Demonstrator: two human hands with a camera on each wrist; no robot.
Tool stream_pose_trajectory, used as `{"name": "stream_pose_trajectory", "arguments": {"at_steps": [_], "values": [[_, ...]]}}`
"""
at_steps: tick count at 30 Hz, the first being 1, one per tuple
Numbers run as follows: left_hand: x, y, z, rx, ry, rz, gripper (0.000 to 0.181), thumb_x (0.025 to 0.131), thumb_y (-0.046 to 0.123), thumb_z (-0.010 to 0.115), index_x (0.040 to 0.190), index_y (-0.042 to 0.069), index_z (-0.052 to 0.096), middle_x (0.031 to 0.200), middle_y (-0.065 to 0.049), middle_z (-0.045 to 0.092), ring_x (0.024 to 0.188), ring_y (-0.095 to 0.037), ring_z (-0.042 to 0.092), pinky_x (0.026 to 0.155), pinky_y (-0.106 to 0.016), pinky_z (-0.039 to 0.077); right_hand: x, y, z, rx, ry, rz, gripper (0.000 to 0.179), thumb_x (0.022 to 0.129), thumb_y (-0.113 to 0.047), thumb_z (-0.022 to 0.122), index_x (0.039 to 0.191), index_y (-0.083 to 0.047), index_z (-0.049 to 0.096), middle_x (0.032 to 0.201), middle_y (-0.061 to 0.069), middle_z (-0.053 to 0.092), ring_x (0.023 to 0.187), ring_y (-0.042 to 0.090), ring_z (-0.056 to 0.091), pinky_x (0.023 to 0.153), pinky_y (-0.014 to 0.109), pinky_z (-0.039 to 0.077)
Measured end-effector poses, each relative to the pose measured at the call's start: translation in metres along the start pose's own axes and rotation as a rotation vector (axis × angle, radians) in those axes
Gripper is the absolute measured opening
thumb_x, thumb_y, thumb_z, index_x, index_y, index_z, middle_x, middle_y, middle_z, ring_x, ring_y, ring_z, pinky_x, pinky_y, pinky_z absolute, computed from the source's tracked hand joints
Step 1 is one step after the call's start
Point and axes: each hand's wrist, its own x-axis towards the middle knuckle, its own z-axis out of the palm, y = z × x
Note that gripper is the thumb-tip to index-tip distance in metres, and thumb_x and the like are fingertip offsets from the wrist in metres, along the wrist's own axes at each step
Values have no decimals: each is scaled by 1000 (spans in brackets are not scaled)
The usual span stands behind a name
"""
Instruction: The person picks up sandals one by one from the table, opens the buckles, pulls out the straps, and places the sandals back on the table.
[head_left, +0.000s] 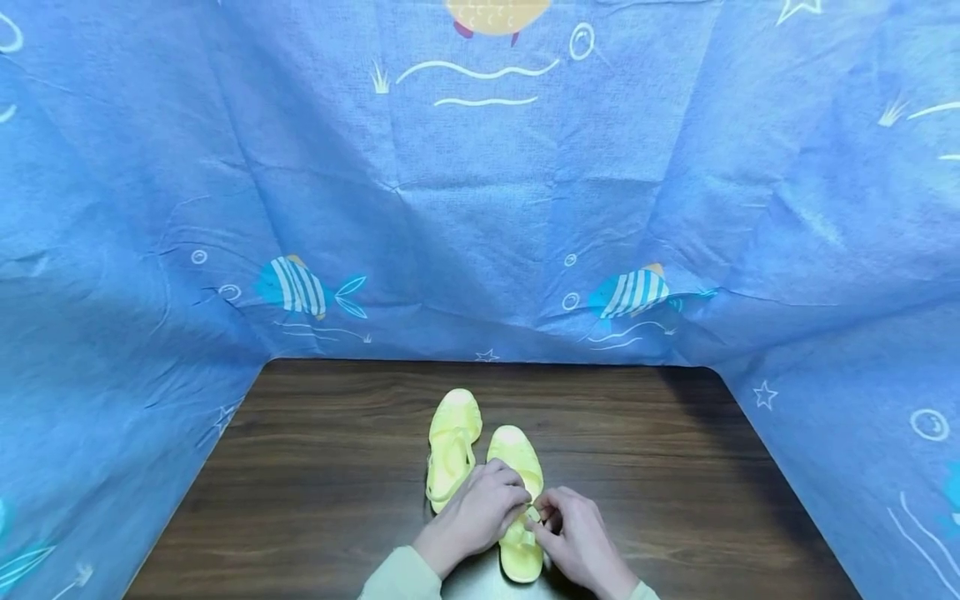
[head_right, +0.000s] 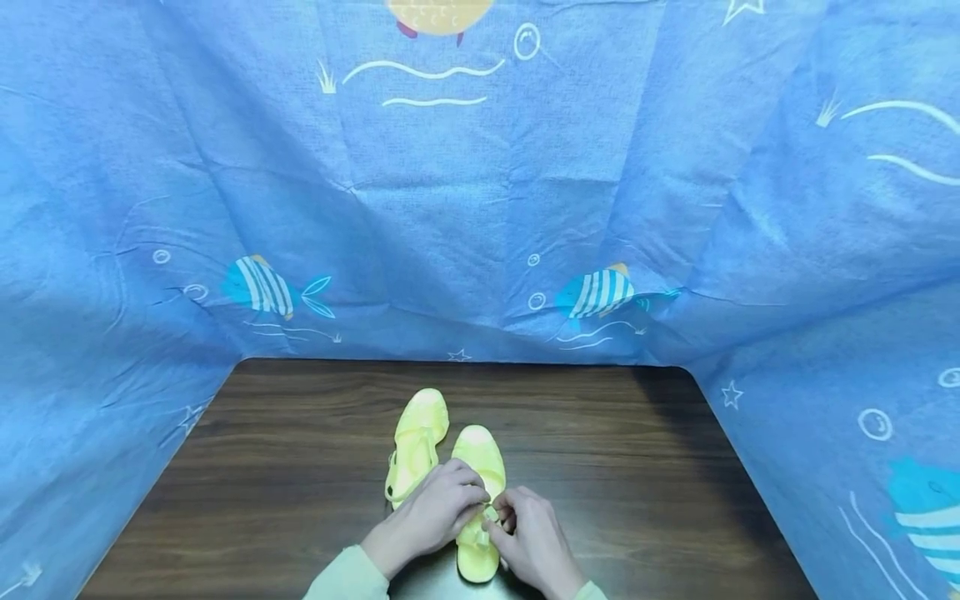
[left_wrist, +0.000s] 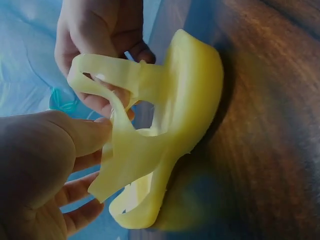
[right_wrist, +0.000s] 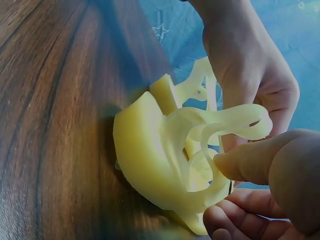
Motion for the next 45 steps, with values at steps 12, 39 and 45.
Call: {"name": "stream_pose_trajectory", "arguments": {"at_steps": [12,39,45], "values": [[10,1,-4,57,-60,155,22,85,27,84,107,34,84,97,21,76,103,-7,63,93,-29,50,-9,9,-6,112,-96,39,15,87,-13,83,93,-16,70,80,-14,63,69,-6,55,61,20,49],[36,-4,-14,-183,-466,147,20,87,13,85,102,26,84,87,19,73,78,13,57,70,-4,44,-10,9,-15,272,-234,171,9,87,-5,73,86,-14,69,71,-12,66,62,-2,61,59,20,53],[39,-6,-13,-207,-478,177,18,89,14,84,103,25,84,87,19,74,75,14,55,67,-3,42,-12,10,-16,273,-226,181,12,86,-4,73,83,-15,69,70,-13,65,62,-3,59,58,20,53]]}}
